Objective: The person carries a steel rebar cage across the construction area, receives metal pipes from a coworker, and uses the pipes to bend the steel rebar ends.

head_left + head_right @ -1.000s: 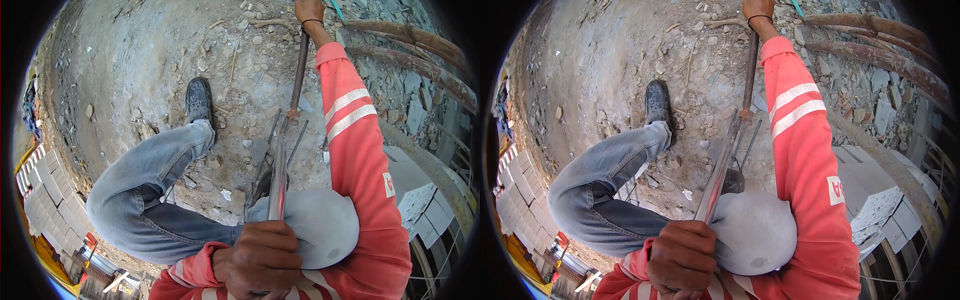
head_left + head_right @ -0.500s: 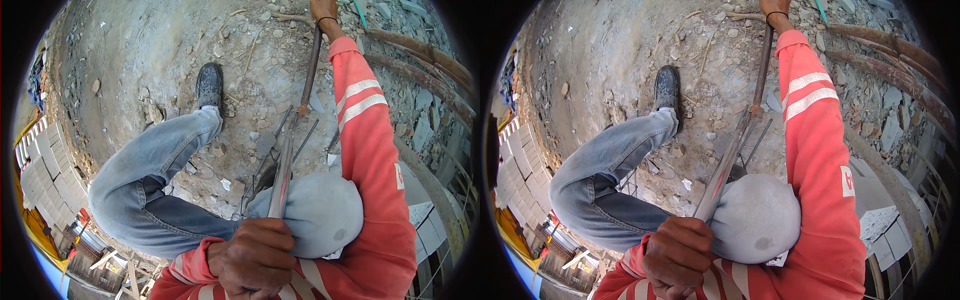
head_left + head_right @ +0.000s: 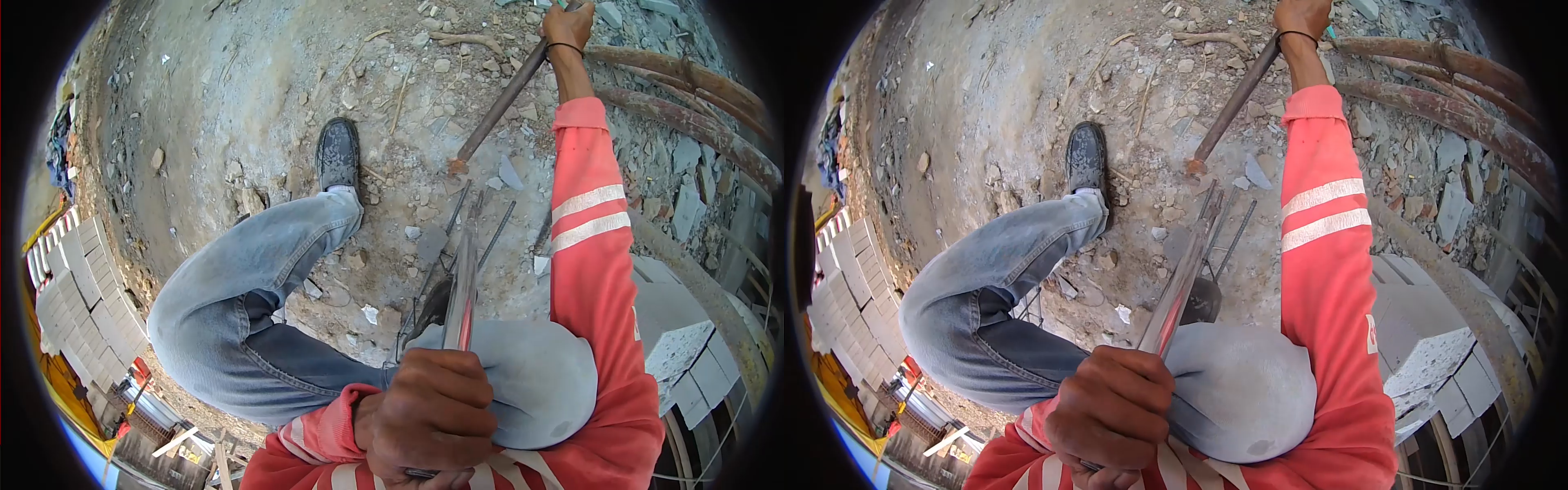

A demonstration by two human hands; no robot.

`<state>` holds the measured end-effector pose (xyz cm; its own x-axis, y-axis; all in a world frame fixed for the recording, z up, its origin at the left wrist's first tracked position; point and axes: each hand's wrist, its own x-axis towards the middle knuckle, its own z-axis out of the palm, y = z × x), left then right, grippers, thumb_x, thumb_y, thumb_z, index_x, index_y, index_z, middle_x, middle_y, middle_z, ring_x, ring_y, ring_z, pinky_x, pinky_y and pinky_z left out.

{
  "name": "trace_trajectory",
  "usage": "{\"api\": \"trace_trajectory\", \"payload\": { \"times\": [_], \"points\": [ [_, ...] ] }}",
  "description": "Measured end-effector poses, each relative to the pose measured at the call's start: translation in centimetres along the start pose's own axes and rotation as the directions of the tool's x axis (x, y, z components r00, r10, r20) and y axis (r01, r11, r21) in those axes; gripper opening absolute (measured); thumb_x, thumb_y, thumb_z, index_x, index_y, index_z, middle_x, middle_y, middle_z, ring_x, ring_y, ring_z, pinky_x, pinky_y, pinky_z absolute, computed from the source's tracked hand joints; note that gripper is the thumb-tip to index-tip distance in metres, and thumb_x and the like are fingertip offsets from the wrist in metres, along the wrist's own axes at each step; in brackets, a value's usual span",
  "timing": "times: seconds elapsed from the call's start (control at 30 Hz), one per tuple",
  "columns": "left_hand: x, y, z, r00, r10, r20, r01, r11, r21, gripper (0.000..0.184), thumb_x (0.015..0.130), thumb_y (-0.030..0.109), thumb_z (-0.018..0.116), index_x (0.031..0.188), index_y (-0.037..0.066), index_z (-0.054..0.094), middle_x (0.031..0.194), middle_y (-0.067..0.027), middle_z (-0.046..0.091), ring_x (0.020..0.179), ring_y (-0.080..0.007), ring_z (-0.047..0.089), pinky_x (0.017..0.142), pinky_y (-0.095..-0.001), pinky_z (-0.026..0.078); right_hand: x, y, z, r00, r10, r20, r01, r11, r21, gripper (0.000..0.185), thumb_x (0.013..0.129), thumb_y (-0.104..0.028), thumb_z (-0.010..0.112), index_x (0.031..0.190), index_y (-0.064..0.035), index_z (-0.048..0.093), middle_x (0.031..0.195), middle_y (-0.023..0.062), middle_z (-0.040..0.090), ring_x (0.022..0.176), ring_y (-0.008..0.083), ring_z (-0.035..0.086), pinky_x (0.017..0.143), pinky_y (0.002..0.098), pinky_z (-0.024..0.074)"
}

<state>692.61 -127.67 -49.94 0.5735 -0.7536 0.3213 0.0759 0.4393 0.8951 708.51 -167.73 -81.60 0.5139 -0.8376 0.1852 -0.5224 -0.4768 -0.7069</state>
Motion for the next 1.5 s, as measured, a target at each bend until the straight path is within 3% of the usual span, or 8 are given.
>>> {"api": "trace_trajectory", "payload": {
  "times": [0.13, 0.17, 0.27, 0.3, 0.47, 0.7, 1.17, 1.5],
  "points": [
    [-0.7, -0.3, 1.5, 0.987, 0.033, -0.156, -0.036, 0.999, -0.019, 0.023, 0.077, 0.014, 0.055, 0.057, 0.003, 0.054, 0.053, -0.0063, 0.050, 0.042, -0.0226, 0.043, 0.045, -0.0362, 0.032, 0.1, -1.2, -1.5, 0.997, -0.053, -0.052, 0.066, 0.952, 0.300, 0.033, 0.094, -0.022, 0.052, 0.097, 0.0096, 0.059, 0.082, 0.0263, 0.063, 0.075, 0.0314, 0.058, 0.070, 0.0480, 0.0470],
    [-0.6, -0.1, 2.0, 0.954, -0.015, -0.299, 0.017, 1.000, 0.005, 0.015, 0.072, 0.012, 0.058, 0.064, -0.001, 0.059, 0.059, -0.0105, 0.055, 0.047, -0.0254, 0.049, 0.050, -0.0370, 0.037, -0.5, -3.3, -2.9, 0.985, -0.083, -0.152, 0.123, 0.953, 0.278, 0.027, 0.095, -0.015, 0.049, 0.099, 0.0106, 0.058, 0.085, 0.0287, 0.063, 0.079, 0.0383, 0.061, 0.072, 0.0498, 0.0472],
    [1.4, 0.4, 1.1, 0.978, -0.145, -0.151, 0.153, 0.988, 0.038, 0.037, 0.081, 0.025, 0.055, 0.050, 0.006, 0.047, 0.045, -0.0070, 0.047, 0.038, -0.0212, 0.043, 0.045, -0.0371, 0.034, -1.8, -7.0, -8.3, 0.953, -0.235, -0.190, 0.241, 0.971, 0.008, 0.027, 0.097, -0.014, 0.048, 0.106, 0.0109, 0.055, 0.094, 0.0330, 0.062, 0.091, 0.0464, 0.061, 0.078, 0.0515, 0.0463],
    [1.3, 0.4, 1.2, 0.980, -0.145, -0.139, 0.151, 0.988, 0.037, 0.037, 0.081, 0.025, 0.055, 0.050, 0.006, 0.047, 0.045, -0.0070, 0.047, 0.038, -0.0212, 0.043, 0.045, -0.0371, 0.034, -2.2, -8.2, -9.4, 0.913, -0.272, -0.303, 0.313, 0.945, 0.095, 0.028, 0.097, -0.011, 0.047, 0.113, 0.0107, 0.053, 0.100, 0.0361, 0.061, 0.100, 0.0511, 0.058, 0.083, 0.0512, 0.0457],
    [1.1, 0.3, 2.5, 0.925, -0.137, -0.353, 0.167, 0.984, 0.055, 0.046, 0.087, 0.027, 0.052, 0.047, 0.008, 0.038, 0.040, -0.0059, 0.042, 0.033, -0.0195, 0.034, 0.042, -0.0369, 0.029, -4.7, -9.8, -14.2, 0.879, -0.322, -0.352, 0.393, 0.907, 0.152, 0.030, 0.098, -0.010, 0.046, 0.121, 0.0097, 0.049, 0.108, 0.0362, 0.059, 0.106, 0.0499, 0.056, 0.089, 0.0490, 0.0450],
    [1.1, 0.3, 3.4, 0.933, -0.130, -0.335, 0.165, 0.983, 0.079, 0.049, 0.088, 0.031, 0.052, 0.048, 0.007, 0.038, 0.041, -0.0068, 0.042, 0.034, -0.0200, 0.035, 0.043, -0.0368, 0.030, -6.7, -9.3, -17.2, 0.793, -0.373, -0.482, 0.418, 0.908, -0.015, 0.036, 0.098, -0.005, 0.044, 0.131, 0.0091, 0.044, 0.128, 0.0349, 0.051, 0.124, 0.0478, 0.047, 0.106, 0.0446, 0.0372],
    [0.1, 0.1, 2.5, 0.971, -0.092, -0.221, 0.090, 0.996, -0.019, 0.030, 0.079, 0.016, 0.055, 0.054, 0.003, 0.046, 0.050, -0.0054, 0.044, 0.040, -0.0204, 0.038, 0.047, -0.0353, 0.028, -9.1, -10.0, -15.1, 0.847, -0.325, -0.421, 0.384, 0.922, 0.061, 0.030, 0.098, -0.009, 0.047, 0.122, 0.0097, 0.048, 0.110, 0.0350, 0.057, 0.106, 0.0491, 0.055, 0.093, 0.0483, 0.0437],
    [0.3, 0.1, 3.7, 0.941, -0.097, -0.324, 0.129, 0.988, 0.080, 0.045, 0.085, 0.026, 0.052, 0.047, 0.008, 0.039, 0.040, -0.0063, 0.042, 0.032, -0.0190, 0.034, 0.041, -0.0365, 0.030, -9.7, -10.9, -15.2, 0.878, -0.261, -0.401, 0.339, 0.930, 0.138, 0.028, 0.100, -0.012, 0.044, 0.115, 0.0103, 0.051, 0.102, 0.0357, 0.059, 0.099, 0.0497, 0.058, 0.085, 0.0495, 0.0459]
  ]
}}
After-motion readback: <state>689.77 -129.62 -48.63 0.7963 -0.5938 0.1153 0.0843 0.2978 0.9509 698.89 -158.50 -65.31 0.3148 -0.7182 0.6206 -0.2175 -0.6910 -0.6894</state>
